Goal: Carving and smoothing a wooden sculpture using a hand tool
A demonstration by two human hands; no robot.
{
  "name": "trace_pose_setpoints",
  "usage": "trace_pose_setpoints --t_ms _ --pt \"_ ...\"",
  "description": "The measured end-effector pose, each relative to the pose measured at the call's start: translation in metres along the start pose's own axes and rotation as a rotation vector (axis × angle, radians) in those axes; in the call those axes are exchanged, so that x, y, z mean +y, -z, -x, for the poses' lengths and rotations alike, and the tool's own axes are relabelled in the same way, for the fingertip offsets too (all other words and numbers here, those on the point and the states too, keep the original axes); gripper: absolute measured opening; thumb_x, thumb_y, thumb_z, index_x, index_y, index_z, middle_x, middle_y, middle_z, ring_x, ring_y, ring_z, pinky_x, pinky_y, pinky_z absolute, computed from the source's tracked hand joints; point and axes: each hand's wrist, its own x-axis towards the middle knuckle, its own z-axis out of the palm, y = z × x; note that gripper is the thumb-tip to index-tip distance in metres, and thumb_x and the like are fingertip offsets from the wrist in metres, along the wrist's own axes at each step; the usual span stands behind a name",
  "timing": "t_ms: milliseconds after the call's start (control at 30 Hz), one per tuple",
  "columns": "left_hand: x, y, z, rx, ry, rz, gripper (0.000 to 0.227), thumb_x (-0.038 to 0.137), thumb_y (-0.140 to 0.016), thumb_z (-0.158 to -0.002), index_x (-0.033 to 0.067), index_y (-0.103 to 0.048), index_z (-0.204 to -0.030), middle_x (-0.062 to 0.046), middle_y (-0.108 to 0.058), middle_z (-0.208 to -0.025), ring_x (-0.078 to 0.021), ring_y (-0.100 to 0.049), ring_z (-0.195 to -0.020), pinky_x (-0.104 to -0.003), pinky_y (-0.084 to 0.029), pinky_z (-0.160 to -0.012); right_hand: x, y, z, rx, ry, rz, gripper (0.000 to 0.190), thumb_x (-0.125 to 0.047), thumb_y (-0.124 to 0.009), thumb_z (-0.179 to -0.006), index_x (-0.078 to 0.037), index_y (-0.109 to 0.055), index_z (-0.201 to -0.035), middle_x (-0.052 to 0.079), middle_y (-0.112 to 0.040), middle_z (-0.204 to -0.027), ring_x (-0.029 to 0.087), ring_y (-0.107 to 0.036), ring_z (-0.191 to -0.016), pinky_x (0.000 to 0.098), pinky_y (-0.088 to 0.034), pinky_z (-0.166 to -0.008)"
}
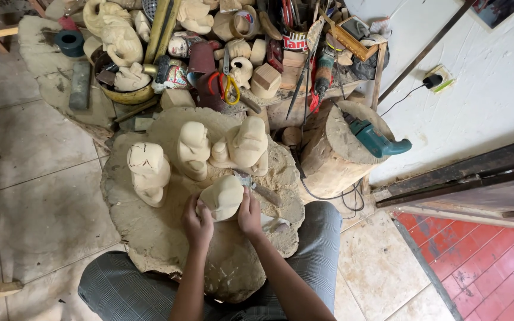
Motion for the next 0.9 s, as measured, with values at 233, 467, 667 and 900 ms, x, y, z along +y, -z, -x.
trace_pose_setpoints --t_ms 233,467,667,900 --pt "0.008 0.001 -0.001 0.006 0.003 -0.043 0.030 0.014 -0.044 -0.103 0.0067 -0.072 -0.104 -0.012 -0.068 -0.083 -0.0312 -0.070 -0.077 -0.043 -0.056 -0.075 -0.018 0.002 0.003 0.007 -0.014 -0.015 0.053 -0.029 -0.031 -0.110 0.008 -0.061 -0.134 0.034 -0.064 -0.127 0.044 -0.054 -0.128 0.0544 -0.039 -0.111" --pt "-0.001 -0.009 0.001 0.139 0.033 -0.130 0.028 0.015 -0.046 -0.106 0.0083 -0.073 -0.103 -0.013 -0.070 -0.083 -0.0352 -0.070 -0.075 -0.043 -0.056 -0.071 -0.024 0.009 -0.006 -0.131 -0.078 -0.059 0.057 -0.039 -0.029 -0.111 0.000 -0.054 -0.144 0.030 -0.057 -0.140 0.044 -0.046 -0.137 0.0551 -0.033 -0.118" --pt "0.043 0.011 -0.021 0.080 -0.004 -0.065 0.031 0.022 -0.042 -0.110 0.0103 -0.071 -0.112 -0.011 -0.071 -0.093 -0.0329 -0.071 -0.083 -0.041 -0.056 -0.078 -0.079 0.029 -0.003 -0.259 -0.203 -0.047 0.064 -0.052 -0.035 -0.107 -0.007 -0.045 -0.152 0.026 -0.046 -0.152 0.039 -0.035 -0.147 0.0515 -0.022 -0.125" --pt "0.116 0.036 -0.051 -0.277 0.013 -0.022 0.056 0.044 -0.033 -0.108 0.0031 -0.065 -0.130 -0.026 -0.072 -0.111 -0.0460 -0.071 -0.100 -0.057 -0.057 -0.087 -0.150 0.038 0.003 -0.246 0.035 -0.104 0.056 -0.036 -0.027 -0.111 -0.001 -0.043 -0.152 0.031 -0.045 -0.151 0.041 -0.032 -0.147 0.0546 -0.019 -0.124"
